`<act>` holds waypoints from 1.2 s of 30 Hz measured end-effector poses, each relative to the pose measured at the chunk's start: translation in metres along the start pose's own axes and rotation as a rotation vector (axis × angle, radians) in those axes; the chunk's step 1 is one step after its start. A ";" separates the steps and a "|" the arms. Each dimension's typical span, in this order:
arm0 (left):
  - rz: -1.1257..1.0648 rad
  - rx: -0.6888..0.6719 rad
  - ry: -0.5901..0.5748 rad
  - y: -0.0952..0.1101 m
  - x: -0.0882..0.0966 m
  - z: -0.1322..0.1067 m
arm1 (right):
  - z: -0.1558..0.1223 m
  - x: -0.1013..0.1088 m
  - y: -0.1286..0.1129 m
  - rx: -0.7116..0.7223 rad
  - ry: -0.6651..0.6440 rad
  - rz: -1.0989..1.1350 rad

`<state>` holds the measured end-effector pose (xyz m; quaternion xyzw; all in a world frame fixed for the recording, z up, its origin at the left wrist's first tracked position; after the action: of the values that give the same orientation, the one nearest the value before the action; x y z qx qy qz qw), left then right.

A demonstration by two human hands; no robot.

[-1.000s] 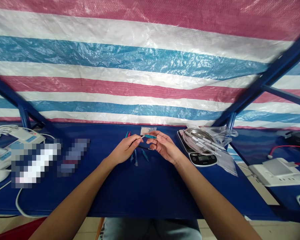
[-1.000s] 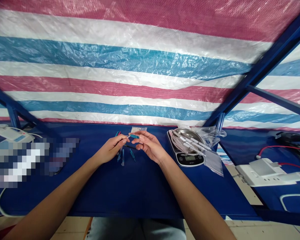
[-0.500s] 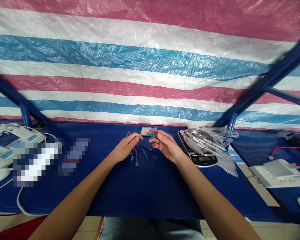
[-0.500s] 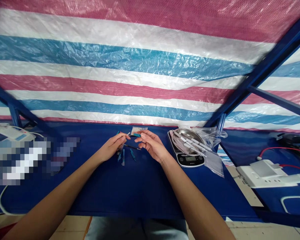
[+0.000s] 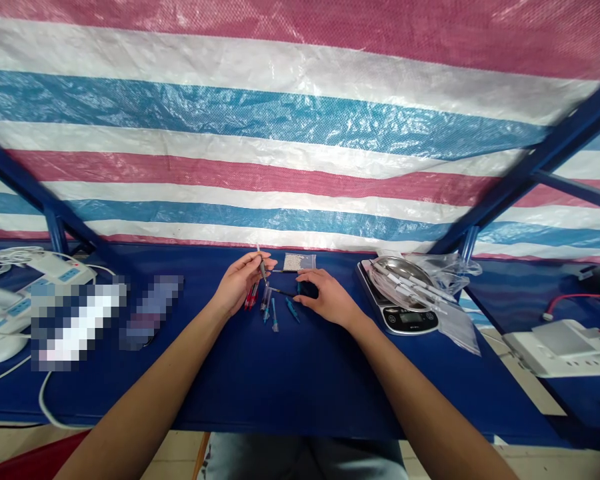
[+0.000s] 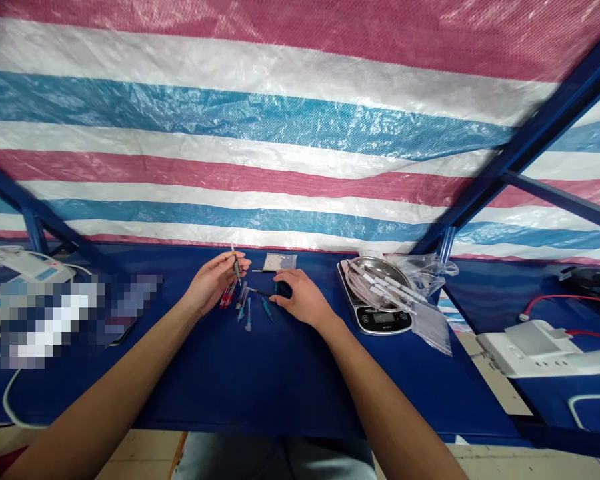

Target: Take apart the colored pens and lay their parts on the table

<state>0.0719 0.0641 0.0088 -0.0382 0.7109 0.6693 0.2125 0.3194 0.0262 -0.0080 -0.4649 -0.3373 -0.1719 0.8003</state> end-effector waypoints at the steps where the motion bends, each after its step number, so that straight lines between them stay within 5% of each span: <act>1: -0.003 0.001 0.008 0.000 0.000 0.000 | 0.000 0.000 0.000 0.005 -0.003 0.000; 13: -0.022 -0.024 0.109 0.000 0.006 0.003 | -0.001 0.003 0.001 0.019 -0.024 -0.029; 18: -0.058 -0.106 0.279 0.004 0.011 0.005 | -0.002 0.000 -0.022 0.125 0.045 -0.135; 21: -0.061 -0.141 0.331 0.005 0.014 0.007 | 0.003 -0.013 -0.042 0.218 -0.027 -0.139; 27: 0.035 -0.155 0.301 -0.001 0.016 0.007 | 0.019 -0.041 -0.060 0.192 -0.143 -0.158; 36: 0.201 -0.139 0.260 -0.002 0.014 0.004 | 0.021 -0.050 -0.074 0.147 -0.137 -0.148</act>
<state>0.0606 0.0713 0.0018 -0.0677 0.6848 0.7241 0.0474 0.2321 0.0043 0.0102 -0.3893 -0.4364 -0.1730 0.7925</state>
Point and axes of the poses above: each hand's wrist, its own z-axis towards the middle knuckle, its own x-axis out of the back of the hand, y = z × x, the point moved 3 cm from there along z, towards the middle knuckle, and after that the axes turned 2 degrees about x, right-handed, at the moved point
